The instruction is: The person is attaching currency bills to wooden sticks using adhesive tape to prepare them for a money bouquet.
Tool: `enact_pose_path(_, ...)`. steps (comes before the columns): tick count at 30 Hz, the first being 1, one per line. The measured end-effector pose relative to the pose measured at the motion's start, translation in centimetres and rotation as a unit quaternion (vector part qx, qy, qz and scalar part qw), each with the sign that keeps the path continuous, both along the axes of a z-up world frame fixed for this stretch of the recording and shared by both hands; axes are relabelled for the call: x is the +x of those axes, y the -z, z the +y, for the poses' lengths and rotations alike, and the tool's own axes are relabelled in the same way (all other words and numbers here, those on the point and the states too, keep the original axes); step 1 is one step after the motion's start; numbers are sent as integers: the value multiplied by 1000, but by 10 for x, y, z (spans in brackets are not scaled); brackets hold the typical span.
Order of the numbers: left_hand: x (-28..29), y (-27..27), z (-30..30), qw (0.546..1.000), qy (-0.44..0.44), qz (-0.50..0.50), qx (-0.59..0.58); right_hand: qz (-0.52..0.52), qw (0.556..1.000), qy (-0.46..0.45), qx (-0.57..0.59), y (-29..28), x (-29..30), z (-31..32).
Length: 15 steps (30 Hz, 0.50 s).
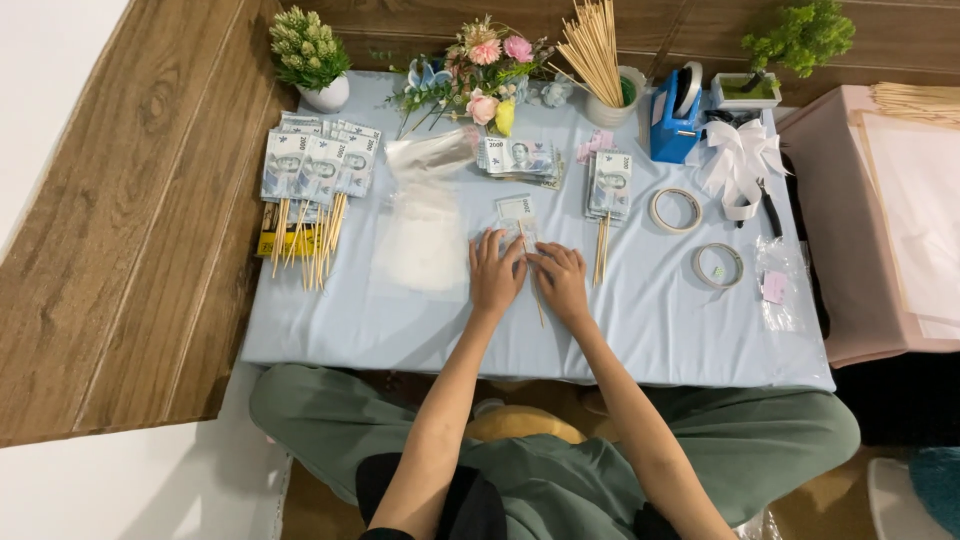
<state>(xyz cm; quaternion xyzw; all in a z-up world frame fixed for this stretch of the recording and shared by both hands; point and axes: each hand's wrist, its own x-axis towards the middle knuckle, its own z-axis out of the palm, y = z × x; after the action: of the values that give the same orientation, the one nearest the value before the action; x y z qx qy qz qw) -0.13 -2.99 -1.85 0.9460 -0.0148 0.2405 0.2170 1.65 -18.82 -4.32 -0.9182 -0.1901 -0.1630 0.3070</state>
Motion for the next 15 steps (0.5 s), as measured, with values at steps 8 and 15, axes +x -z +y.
enact_pose_path(8, 0, 5, 1, 1000, 12, 9, -7, -6, 1000, 0, 0, -4, -1, 0)
enact_pose_path(15, 0, 4, 1, 1000, 14, 21, -15, 42, 998, 0, 40, -27, -8, 2)
